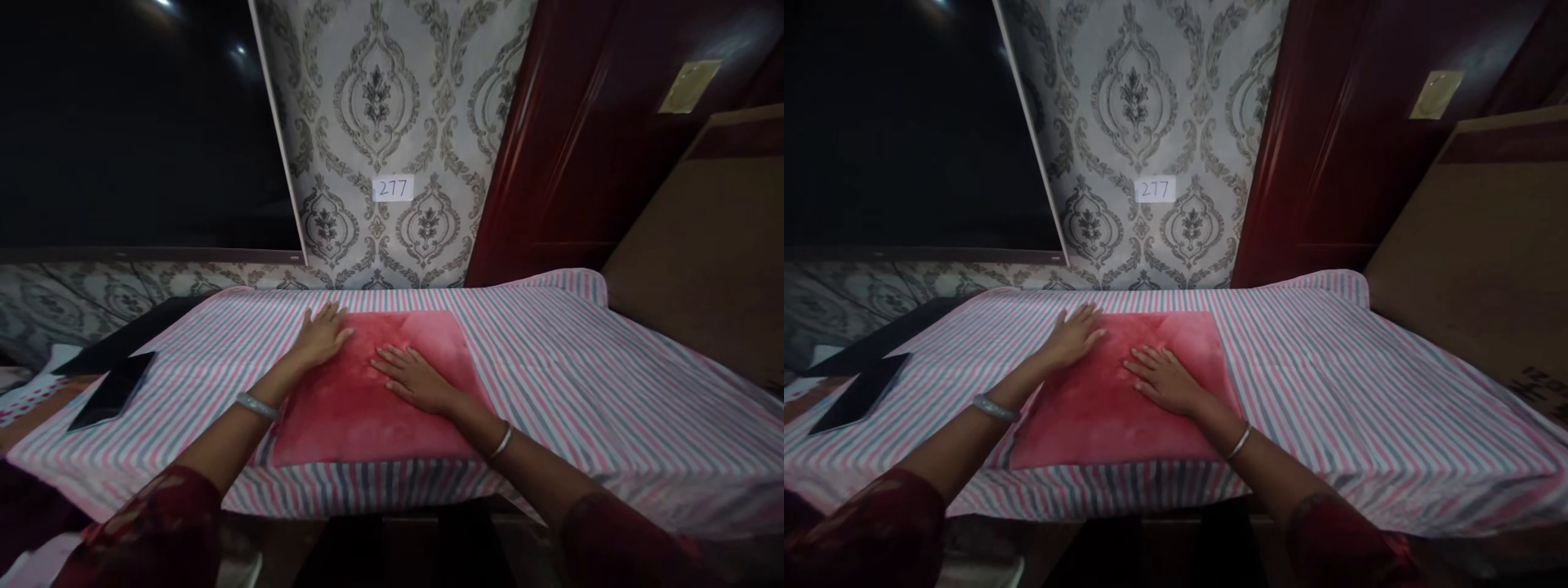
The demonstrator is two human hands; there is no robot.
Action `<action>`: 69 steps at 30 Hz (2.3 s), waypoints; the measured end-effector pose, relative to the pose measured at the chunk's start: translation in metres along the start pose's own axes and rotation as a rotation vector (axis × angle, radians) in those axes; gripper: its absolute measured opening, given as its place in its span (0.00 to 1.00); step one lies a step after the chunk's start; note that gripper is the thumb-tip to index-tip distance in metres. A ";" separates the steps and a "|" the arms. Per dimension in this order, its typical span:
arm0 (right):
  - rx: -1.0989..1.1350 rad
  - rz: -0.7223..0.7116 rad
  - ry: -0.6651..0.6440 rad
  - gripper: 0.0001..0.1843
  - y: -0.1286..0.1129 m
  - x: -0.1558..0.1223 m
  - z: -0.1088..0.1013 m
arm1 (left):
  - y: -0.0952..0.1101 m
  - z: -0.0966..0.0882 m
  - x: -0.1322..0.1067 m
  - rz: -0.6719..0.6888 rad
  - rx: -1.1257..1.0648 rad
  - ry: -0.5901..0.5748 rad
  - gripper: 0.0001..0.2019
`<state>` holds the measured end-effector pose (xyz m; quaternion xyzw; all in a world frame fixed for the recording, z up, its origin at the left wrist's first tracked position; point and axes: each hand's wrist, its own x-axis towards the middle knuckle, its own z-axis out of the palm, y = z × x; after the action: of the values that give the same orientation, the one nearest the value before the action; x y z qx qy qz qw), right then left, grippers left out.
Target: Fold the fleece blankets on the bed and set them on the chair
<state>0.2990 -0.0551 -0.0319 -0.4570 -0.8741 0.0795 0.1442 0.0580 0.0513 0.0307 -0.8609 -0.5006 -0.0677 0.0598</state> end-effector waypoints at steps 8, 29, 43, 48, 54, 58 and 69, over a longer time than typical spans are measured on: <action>-0.121 0.476 0.187 0.29 0.030 0.031 -0.056 | 0.022 0.002 0.005 -0.042 -0.057 -0.143 0.34; -0.051 0.783 0.170 0.31 0.100 0.025 -0.016 | -0.003 0.044 0.018 -0.322 -0.167 -0.040 0.33; -0.096 0.240 0.060 0.29 -0.026 -0.014 -0.006 | 0.074 0.021 -0.088 0.068 -0.122 -0.001 0.36; -0.159 0.287 0.047 0.30 -0.010 -0.020 0.001 | 0.076 0.039 -0.098 0.025 -0.083 -0.043 0.34; -0.200 0.670 0.042 0.31 0.050 -0.054 -0.021 | 0.074 0.037 -0.096 0.023 -0.103 -0.046 0.35; -0.142 0.853 0.029 0.31 0.069 -0.083 -0.030 | 0.074 0.036 -0.095 0.030 -0.135 -0.054 0.35; -0.126 0.202 0.079 0.29 -0.016 0.002 -0.021 | 0.054 0.013 -0.091 -0.031 -0.082 0.067 0.34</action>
<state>0.2921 -0.0629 -0.0078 -0.5537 -0.8204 0.0206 0.1409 0.0616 -0.0507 0.0003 -0.8521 -0.5085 -0.1176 0.0401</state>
